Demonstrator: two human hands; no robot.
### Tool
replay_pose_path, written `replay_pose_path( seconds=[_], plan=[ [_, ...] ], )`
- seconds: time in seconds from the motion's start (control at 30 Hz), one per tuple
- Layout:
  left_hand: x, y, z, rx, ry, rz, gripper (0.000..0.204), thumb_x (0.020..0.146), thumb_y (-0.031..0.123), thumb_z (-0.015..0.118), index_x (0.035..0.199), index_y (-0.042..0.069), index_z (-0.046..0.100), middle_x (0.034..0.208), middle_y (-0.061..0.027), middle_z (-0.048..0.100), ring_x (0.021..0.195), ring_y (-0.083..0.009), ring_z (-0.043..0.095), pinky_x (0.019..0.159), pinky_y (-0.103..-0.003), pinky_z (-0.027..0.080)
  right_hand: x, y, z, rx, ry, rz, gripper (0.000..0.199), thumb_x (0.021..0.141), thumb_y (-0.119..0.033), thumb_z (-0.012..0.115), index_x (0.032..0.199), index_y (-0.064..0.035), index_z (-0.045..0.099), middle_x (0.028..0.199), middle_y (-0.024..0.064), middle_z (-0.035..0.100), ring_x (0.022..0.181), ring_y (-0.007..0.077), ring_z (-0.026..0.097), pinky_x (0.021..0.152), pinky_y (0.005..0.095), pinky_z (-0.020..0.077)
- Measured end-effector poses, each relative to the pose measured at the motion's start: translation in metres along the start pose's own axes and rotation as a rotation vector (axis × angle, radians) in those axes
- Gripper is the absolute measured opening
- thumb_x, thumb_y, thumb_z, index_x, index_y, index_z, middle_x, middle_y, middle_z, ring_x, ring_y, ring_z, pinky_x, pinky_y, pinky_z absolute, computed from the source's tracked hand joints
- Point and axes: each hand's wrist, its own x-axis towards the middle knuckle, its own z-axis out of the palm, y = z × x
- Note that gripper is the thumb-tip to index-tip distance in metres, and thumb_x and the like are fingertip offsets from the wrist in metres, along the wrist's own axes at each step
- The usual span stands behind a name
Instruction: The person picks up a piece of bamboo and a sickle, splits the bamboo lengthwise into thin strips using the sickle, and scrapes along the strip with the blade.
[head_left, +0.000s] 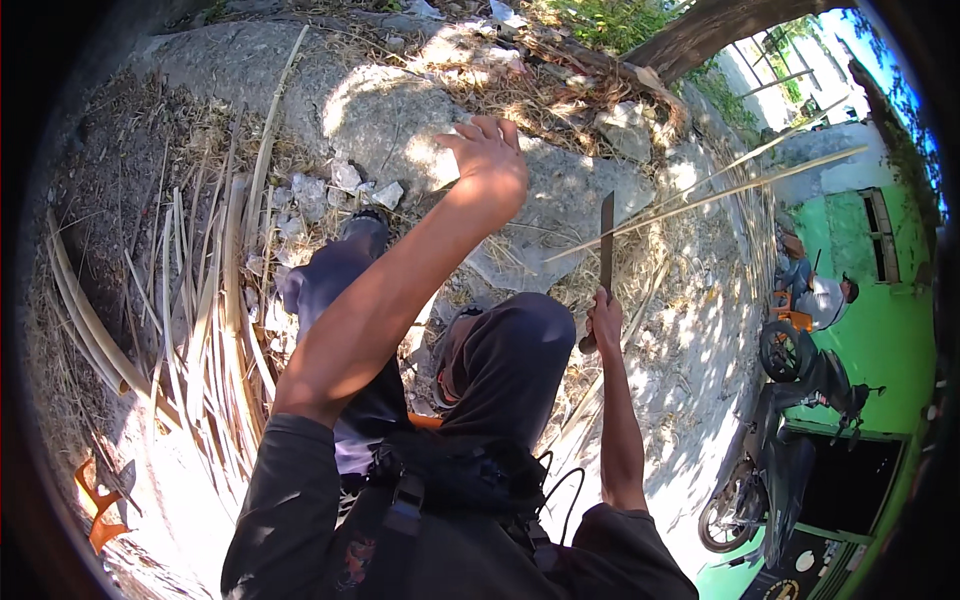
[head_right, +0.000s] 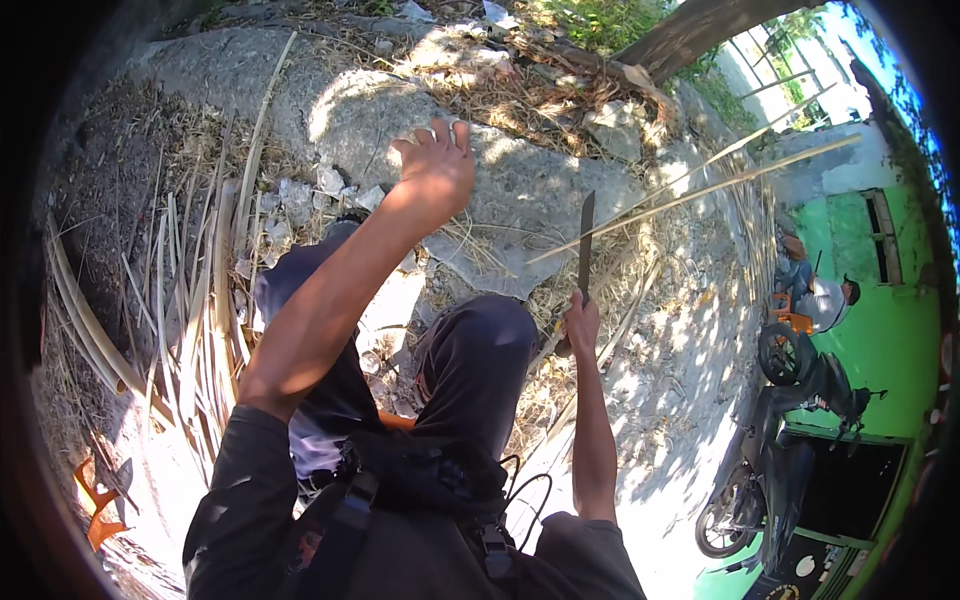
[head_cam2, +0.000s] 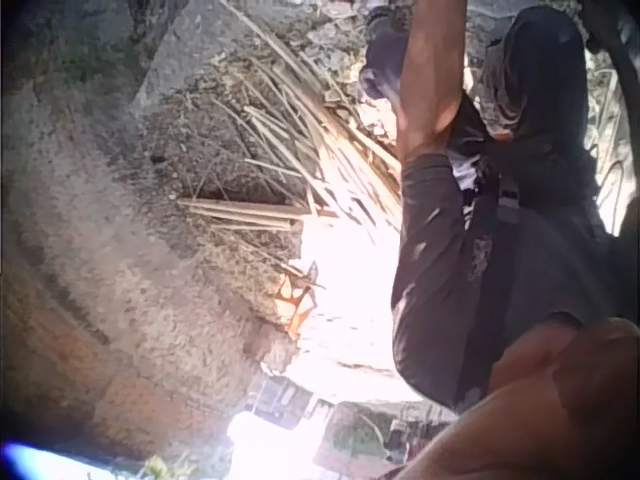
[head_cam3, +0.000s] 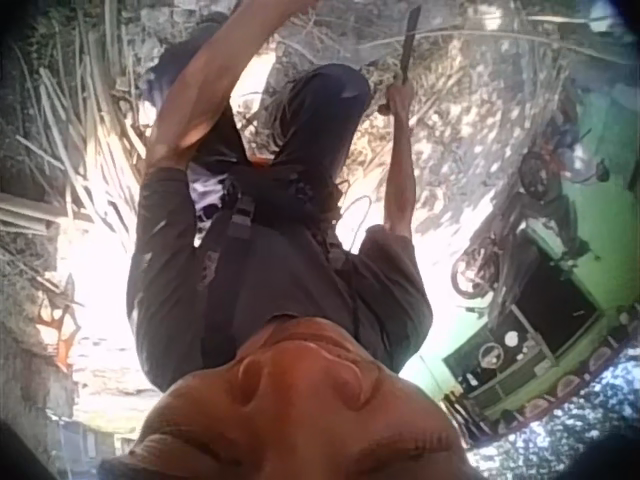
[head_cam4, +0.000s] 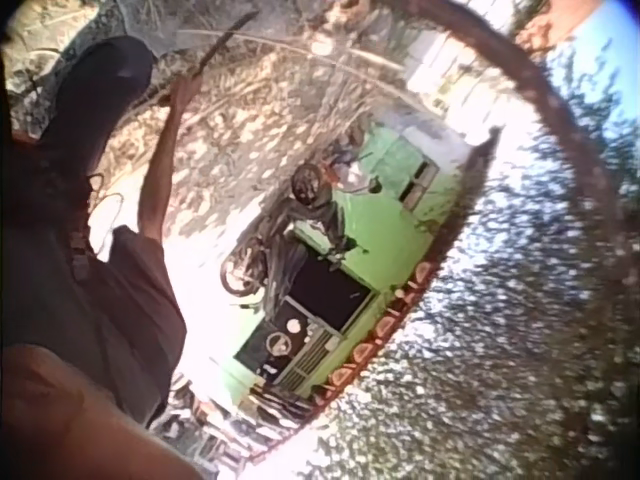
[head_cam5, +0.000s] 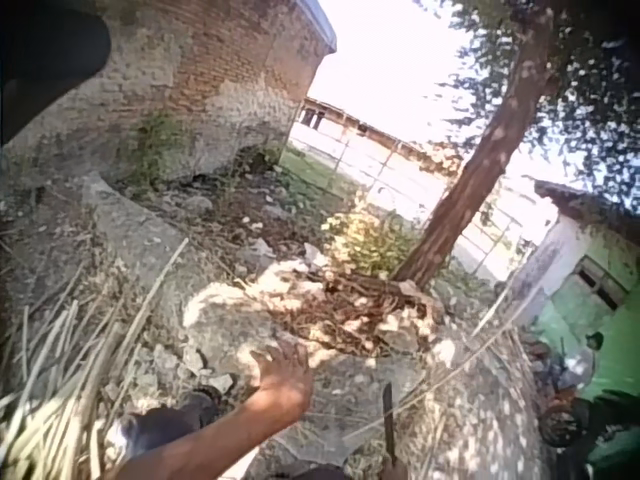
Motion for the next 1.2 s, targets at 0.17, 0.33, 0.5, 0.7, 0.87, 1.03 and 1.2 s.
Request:
replay_pose_path(
  seconds=[0.17,0.33,0.5,0.7,0.87,1.03,1.2],
  plan=[
    [-0.003,0.002,-0.002,0.002,-0.026,0.023,0.063,0.088,0.01,0.062,0.14,-0.007,0.032,0.141,-0.0292,0.042,0.129,-0.0473,0.048,0.101,-0.071,0.038,-0.014,0.003,-0.021,0.082,0.021,-0.013,0.037,0.105,-0.039,0.049,0.097,-0.0036,0.054,0.058,-0.0015,0.044,0.041,0.0095,0.042,0.039,0.0269,0.0339],
    [-0.004,-0.004,-0.007,0.022,-0.12,0.03,0.064,0.089,0.009,0.061,0.143,-0.006,0.03,0.142,-0.0294,0.041,0.131,-0.0484,0.046,0.102,-0.071,0.038,-0.036,-0.075,-0.057,0.062,0.002,-0.08,0.036,0.106,-0.04,0.049,0.095,-0.0058,0.052,0.058,-0.0033,0.043,0.039,0.0063,0.039,0.035,0.0233,0.0318],
    [-0.003,-0.005,0.004,0.058,-0.035,0.019,0.06,0.09,0.007,0.056,0.142,-0.009,0.03,0.143,-0.0301,0.041,0.132,-0.0491,0.045,0.102,-0.07,0.04,-0.031,-0.081,-0.057,0.096,0.057,-0.173,0.033,0.106,-0.038,0.05,0.095,-0.0072,0.051,0.058,-0.0032,0.043,0.039,0.0061,0.04,0.035,0.0227,0.0331],
    [-0.003,0.004,-0.004,0.072,-0.064,0.023,0.067,0.089,0.01,0.06,0.144,-0.01,0.028,0.145,-0.0319,0.038,0.132,-0.049,0.046,0.102,-0.07,0.04,0.003,0.063,0.013,-0.024,-0.015,0.022,0.038,0.103,-0.037,0.052,0.088,-0.0015,0.053,0.057,0.0029,0.05,0.042,0.0141,0.049,0.04,0.032,0.0394],
    [-0.003,0.003,0.008,0.016,-0.054,0.01,0.073,0.088,0.012,0.062,0.147,-0.01,0.026,0.146,-0.0329,0.037,0.131,-0.0502,0.046,0.102,-0.073,0.037,0.018,0.059,-0.005,0.094,-0.11,0.091,0.04,0.104,-0.041,0.05,0.089,-0.0044,0.054,0.062,0.0002,0.048,0.043,0.0106,0.044,0.041,0.0281,0.0365],
    [0.0,0.009,0.012,0.047,-0.019,0.047,0.064,0.088,0.01,0.06,0.141,-0.012,0.03,0.139,-0.0322,0.042,0.127,-0.0495,0.049,0.099,-0.072,0.041,-0.001,0.03,-0.033,-0.033,0.004,0.015,0.035,0.105,-0.039,0.051,0.098,-0.0041,0.054,0.062,-0.0013,0.046,0.043,0.0088,0.043,0.039,0.0263,0.0353],
    [-0.003,0.004,0.009,0.075,-0.033,0.084,0.056,0.088,0.007,0.058,0.135,-0.012,0.034,0.128,-0.0299,0.048,0.122,-0.0473,0.053,0.095,-0.072,0.044,-0.023,-0.052,-0.076,0.041,0.065,-0.147,0.03,0.107,-0.035,0.051,0.096,-0.007,0.052,0.06,-0.0038,0.042,0.042,0.0056,0.038,0.039,0.0246,0.0331]
  ],
)
